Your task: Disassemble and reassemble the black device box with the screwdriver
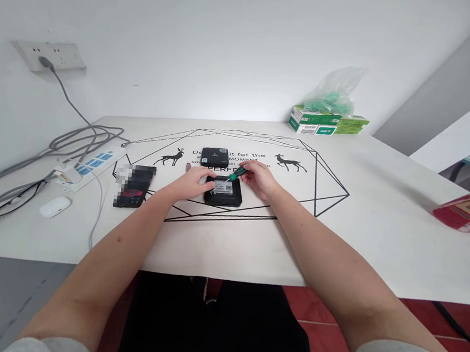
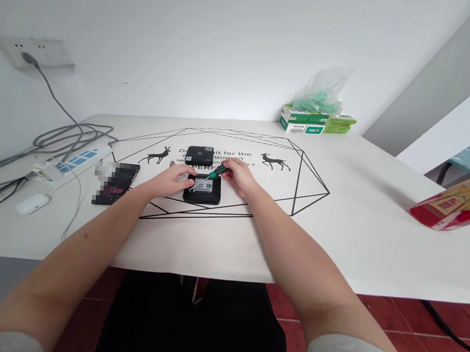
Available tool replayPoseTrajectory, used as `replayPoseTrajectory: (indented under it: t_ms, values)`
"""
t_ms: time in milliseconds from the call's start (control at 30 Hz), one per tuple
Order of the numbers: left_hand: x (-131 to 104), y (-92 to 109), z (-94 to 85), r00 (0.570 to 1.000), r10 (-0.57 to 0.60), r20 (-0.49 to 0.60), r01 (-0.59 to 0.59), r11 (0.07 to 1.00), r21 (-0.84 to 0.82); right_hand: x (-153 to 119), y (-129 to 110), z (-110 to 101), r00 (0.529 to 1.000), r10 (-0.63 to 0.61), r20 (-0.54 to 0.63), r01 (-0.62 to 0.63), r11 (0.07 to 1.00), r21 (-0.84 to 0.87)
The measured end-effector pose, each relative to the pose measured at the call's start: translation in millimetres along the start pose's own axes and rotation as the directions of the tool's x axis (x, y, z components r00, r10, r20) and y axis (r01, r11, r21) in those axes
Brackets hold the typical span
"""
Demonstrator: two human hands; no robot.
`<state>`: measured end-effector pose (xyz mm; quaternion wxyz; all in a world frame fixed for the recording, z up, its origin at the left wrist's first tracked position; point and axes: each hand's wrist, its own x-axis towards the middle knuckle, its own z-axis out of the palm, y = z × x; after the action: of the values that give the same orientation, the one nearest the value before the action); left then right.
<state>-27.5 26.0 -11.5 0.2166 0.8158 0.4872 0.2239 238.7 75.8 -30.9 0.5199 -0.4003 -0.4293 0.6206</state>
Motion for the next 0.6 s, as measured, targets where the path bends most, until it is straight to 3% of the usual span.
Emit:
replayPoseTrajectory:
  t_ms: [433, 533, 600]
  values:
    - [-3.2, -4.9, -4.5, 0.983, 0.047, 0.177, -0.054, 0.998, 0.036, -2.1, -0.6, 1.8, 1.000, -0.004, 0.002, 0.004, 0.999, -0.035]
    - [-2.7, -1.9, -3.9, 0.991, 0.034, 0.132, -0.036, 0.999, 0.014, -1.9, -3.6, 0.6, 0.999, -0.026, -0.039, 0.025, 0.999, -0.025]
    - [-0.9, -1.0, -4.2, 1.000, -0.018, 0.023, 0.018, 1.000, -0.020, -1.0, -6.3, -2.2, 0.995, -0.050, -0.083, 0.049, 0.999, -0.015]
